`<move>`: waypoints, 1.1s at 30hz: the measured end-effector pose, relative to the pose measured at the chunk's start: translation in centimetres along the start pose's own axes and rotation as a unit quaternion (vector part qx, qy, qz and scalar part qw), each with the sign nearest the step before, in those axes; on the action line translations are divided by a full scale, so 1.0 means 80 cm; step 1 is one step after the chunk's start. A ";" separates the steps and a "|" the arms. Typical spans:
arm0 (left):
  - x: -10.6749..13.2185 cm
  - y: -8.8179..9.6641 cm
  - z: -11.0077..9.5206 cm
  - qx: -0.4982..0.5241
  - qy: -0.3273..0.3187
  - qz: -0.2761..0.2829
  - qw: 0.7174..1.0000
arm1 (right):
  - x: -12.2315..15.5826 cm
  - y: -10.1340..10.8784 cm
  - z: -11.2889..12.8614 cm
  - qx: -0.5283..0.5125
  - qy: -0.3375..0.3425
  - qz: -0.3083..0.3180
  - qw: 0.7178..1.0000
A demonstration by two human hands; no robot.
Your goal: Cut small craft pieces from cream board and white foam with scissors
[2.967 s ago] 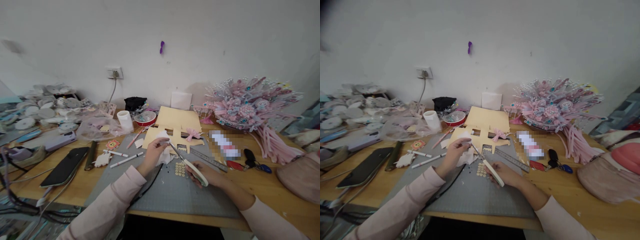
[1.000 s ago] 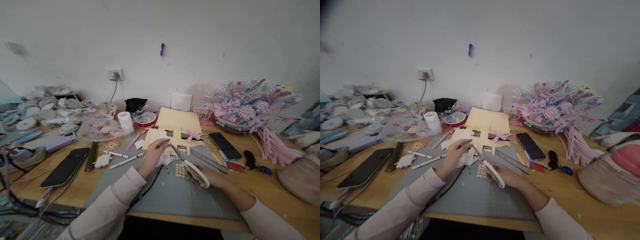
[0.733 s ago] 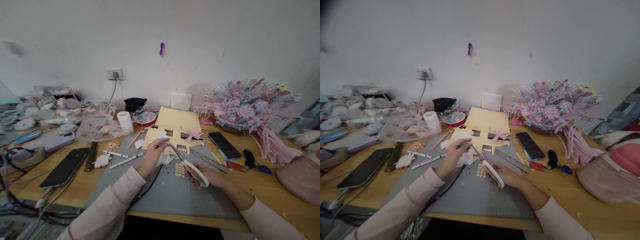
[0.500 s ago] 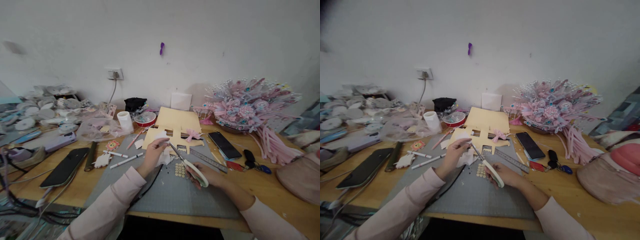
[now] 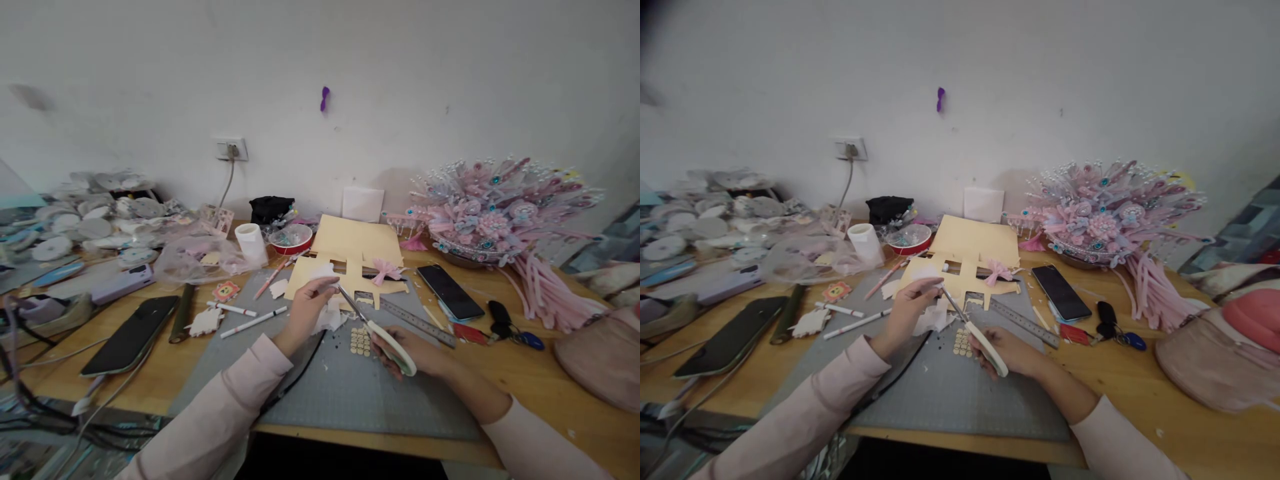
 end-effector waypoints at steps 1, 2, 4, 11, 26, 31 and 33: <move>0.000 0.000 0.000 0.000 0.002 -0.001 1.000 | -0.001 0.000 -0.001 -0.002 -0.002 0.000 1.000; 0.000 0.000 0.000 0.001 0.004 -0.002 1.000 | -0.001 0.000 -0.003 -0.004 -0.003 0.000 1.000; 0.001 0.000 0.001 0.008 0.011 -0.001 1.000 | -0.002 0.000 -0.003 -0.003 -0.001 0.004 1.000; 0.000 0.001 0.000 0.011 0.012 -0.007 1.000 | -0.004 0.001 -0.007 -0.002 -0.003 0.007 1.000; -0.002 0.004 0.005 0.015 0.019 -0.015 1.000 | -0.005 0.007 -0.013 0.002 -0.030 -0.036 0.999; -0.004 0.006 0.011 0.022 0.025 -0.026 0.999 | 0.004 0.017 -0.009 -0.003 -0.035 -0.084 0.996; -0.004 0.006 0.011 0.019 0.022 -0.026 0.999 | 0.006 0.016 -0.005 -0.009 -0.031 -0.076 0.997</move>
Point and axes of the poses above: each hand's wrist, its own x-axis away from the middle knuckle, its own y-axis out of the back of the hand, z = x × y, the point moved 9 cm from there along -x, towards the middle knuckle, and after that the axes turned 4 degrees about x, right-handed, at the moved point
